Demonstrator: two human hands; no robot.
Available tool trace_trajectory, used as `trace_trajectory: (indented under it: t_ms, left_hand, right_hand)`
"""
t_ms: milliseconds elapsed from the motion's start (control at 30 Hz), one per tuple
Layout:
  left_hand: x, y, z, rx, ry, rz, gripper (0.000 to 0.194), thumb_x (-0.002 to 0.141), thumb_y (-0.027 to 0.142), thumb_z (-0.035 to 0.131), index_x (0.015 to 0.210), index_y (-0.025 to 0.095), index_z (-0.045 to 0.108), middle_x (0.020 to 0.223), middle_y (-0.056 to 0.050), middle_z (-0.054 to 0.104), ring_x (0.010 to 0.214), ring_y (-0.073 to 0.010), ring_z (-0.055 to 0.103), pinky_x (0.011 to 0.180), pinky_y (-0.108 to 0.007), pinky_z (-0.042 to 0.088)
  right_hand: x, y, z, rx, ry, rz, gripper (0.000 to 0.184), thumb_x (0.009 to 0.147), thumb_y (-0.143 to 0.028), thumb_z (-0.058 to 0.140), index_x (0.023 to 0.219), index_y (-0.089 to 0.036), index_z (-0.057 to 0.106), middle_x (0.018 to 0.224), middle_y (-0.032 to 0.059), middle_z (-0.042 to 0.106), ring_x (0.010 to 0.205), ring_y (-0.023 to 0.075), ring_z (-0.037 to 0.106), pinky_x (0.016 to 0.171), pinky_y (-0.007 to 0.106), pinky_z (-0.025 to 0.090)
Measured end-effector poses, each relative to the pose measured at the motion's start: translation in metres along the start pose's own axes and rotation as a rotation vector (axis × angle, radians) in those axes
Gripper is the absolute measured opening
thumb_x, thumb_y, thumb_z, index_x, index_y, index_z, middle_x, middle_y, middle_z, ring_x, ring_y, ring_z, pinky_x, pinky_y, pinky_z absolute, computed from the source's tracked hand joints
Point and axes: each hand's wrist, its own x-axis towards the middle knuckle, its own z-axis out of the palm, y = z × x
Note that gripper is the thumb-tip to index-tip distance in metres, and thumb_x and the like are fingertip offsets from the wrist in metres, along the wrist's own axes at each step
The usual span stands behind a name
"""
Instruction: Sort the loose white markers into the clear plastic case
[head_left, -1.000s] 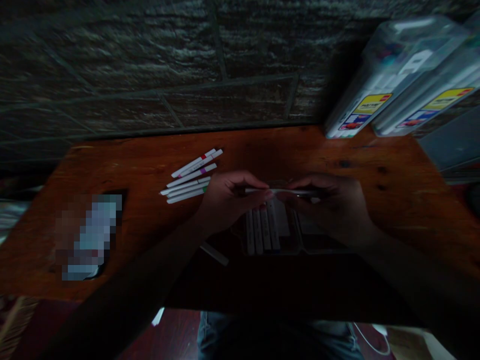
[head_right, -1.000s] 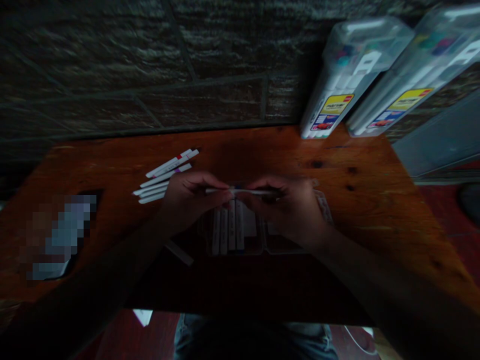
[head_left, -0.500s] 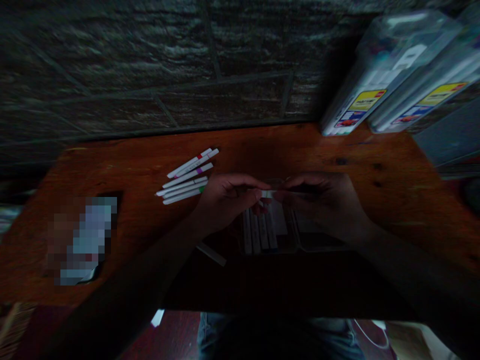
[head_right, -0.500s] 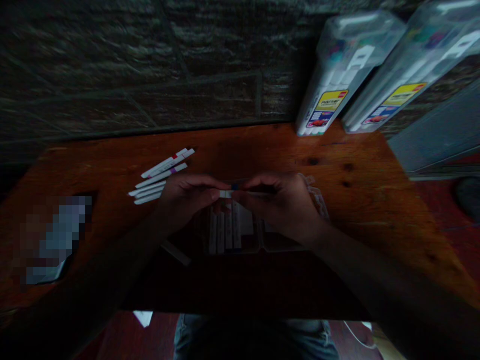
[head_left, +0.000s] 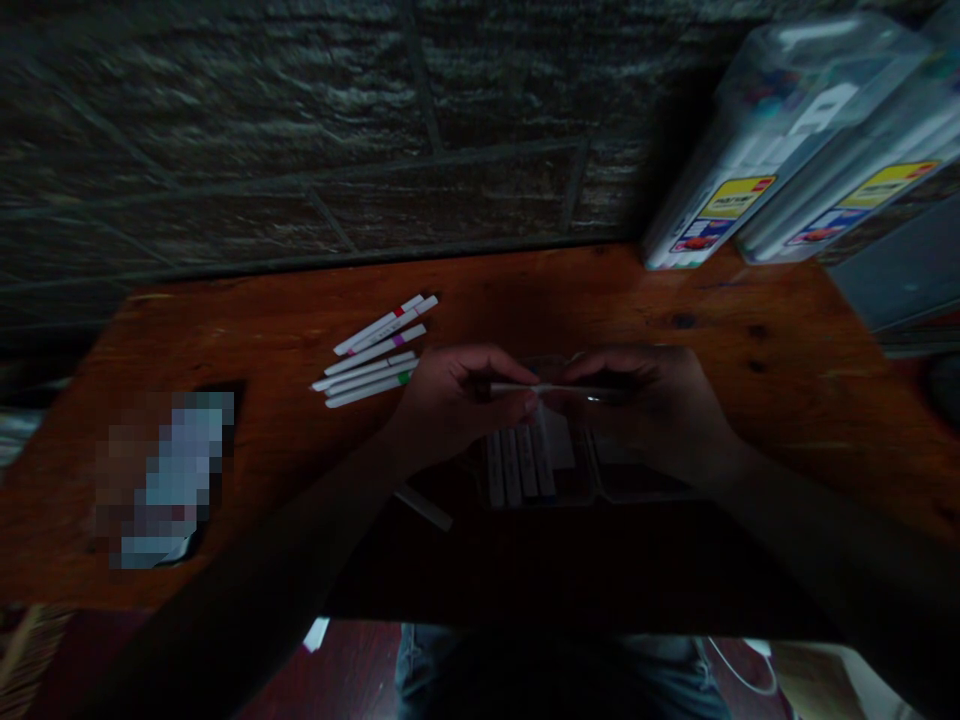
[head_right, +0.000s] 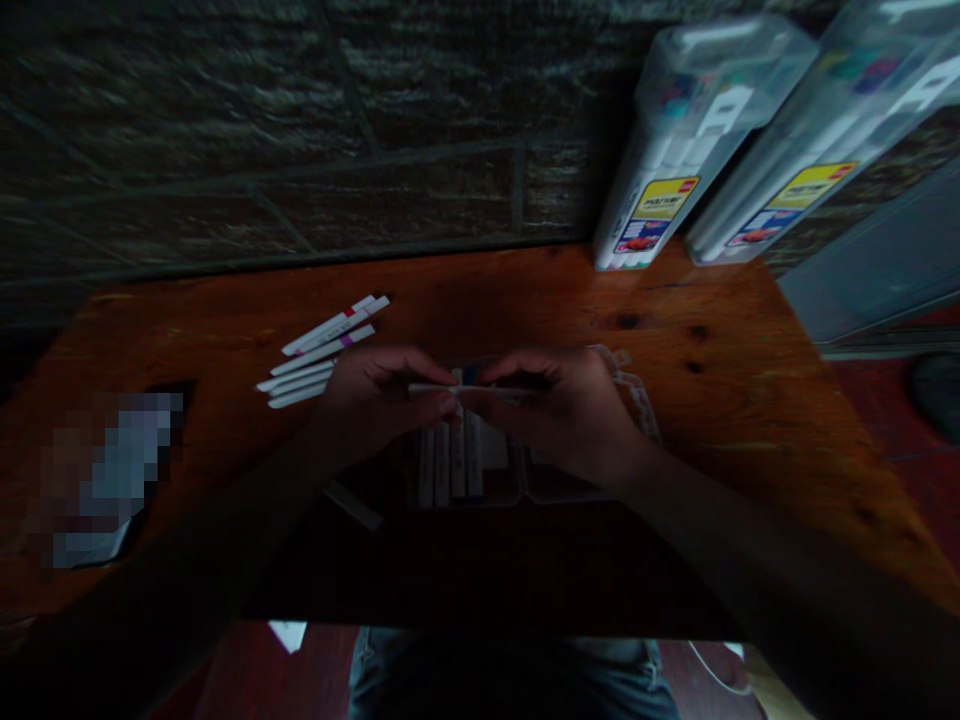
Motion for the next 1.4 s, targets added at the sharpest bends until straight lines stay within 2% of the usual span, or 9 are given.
trace_trajectory:
  t_ms: [200,400,600,933,1100,1233,1400]
  left_hand:
    - [0.0003,-0.0041,-0.0029,0.037,-0.002,0.043,0.024,0.074,0.024,0.091,0.092,0.016,0.079,0.082,-0.004,0.080,0.067,-0.0140,0.075,0.062,-0.021,0.060]
    - [0.0011,-0.0046,-0.0045,0.053,-0.001,0.066,0.026,0.073,0.024,0.093,0.094,0.016,0.080,0.084,-0.004,0.080,0.069,-0.0126,0.073,0.063,-0.019,0.058]
    - [0.0024,-0.0036,-0.0045,0.037,-0.007,0.109,0.027,0.071,0.022,0.094,0.093,0.016,0.080,0.087,-0.005,0.082,0.072,-0.0135,0.075,0.066,-0.021,0.060]
    - [0.0025,-0.0007,-0.0017,0.021,0.009,0.048,0.023,0.075,0.025,0.091,0.091,0.015,0.078,0.080,-0.004,0.080,0.066,-0.0132,0.074,0.061,-0.020,0.059]
    - [0.0015,-0.0008,-0.0007,0.012,0.007,0.056,0.019,0.076,0.023,0.090,0.089,0.016,0.077,0.077,-0.003,0.079,0.065,-0.0123,0.074,0.060,-0.019,0.058]
    - [0.0002,-0.0012,-0.0008,0.022,0.017,0.036,0.021,0.076,0.025,0.090,0.090,0.016,0.077,0.079,-0.004,0.080,0.066,-0.0142,0.075,0.060,-0.021,0.060]
    - [-0.0003,-0.0013,-0.0010,0.025,0.024,0.028,0.021,0.078,0.027,0.088,0.091,0.016,0.076,0.076,-0.003,0.079,0.065,-0.0147,0.076,0.060,-0.022,0.060]
  right_hand:
    - [0.0011,0.0017,-0.0008,0.032,0.004,0.012,0.016,0.081,-0.037,0.090,0.086,-0.024,0.083,0.082,0.0033,0.083,0.068,0.0191,0.074,0.062,0.030,0.059]
    - [0.0011,-0.0004,-0.0018,0.049,-0.006,0.063,0.017,0.079,-0.036,0.090,0.087,-0.023,0.083,0.078,0.0024,0.081,0.063,0.0168,0.071,0.056,0.027,0.055]
    - [0.0022,0.0006,-0.0016,0.113,-0.029,0.070,0.018,0.077,-0.033,0.092,0.089,-0.024,0.083,0.082,0.0018,0.082,0.068,0.0175,0.074,0.062,0.028,0.059]
    - [0.0023,0.0010,-0.0012,0.031,-0.021,0.063,0.023,0.081,-0.045,0.090,0.089,-0.024,0.085,0.084,0.0029,0.083,0.071,0.0189,0.075,0.065,0.030,0.059]
    - [0.0051,-0.0022,-0.0018,0.085,-0.020,0.062,0.028,0.081,-0.052,0.088,0.082,-0.025,0.083,0.080,0.0020,0.082,0.070,0.0189,0.074,0.066,0.031,0.059]
    - [0.0067,-0.0034,-0.0029,0.069,-0.027,0.068,0.028,0.083,-0.053,0.086,0.078,-0.026,0.082,0.072,0.0004,0.079,0.063,0.0175,0.070,0.059,0.030,0.057]
    - [0.0064,-0.0007,-0.0028,0.079,-0.042,0.082,0.026,0.079,-0.049,0.091,0.086,-0.025,0.085,0.083,0.0031,0.083,0.073,0.0208,0.076,0.066,0.032,0.061]
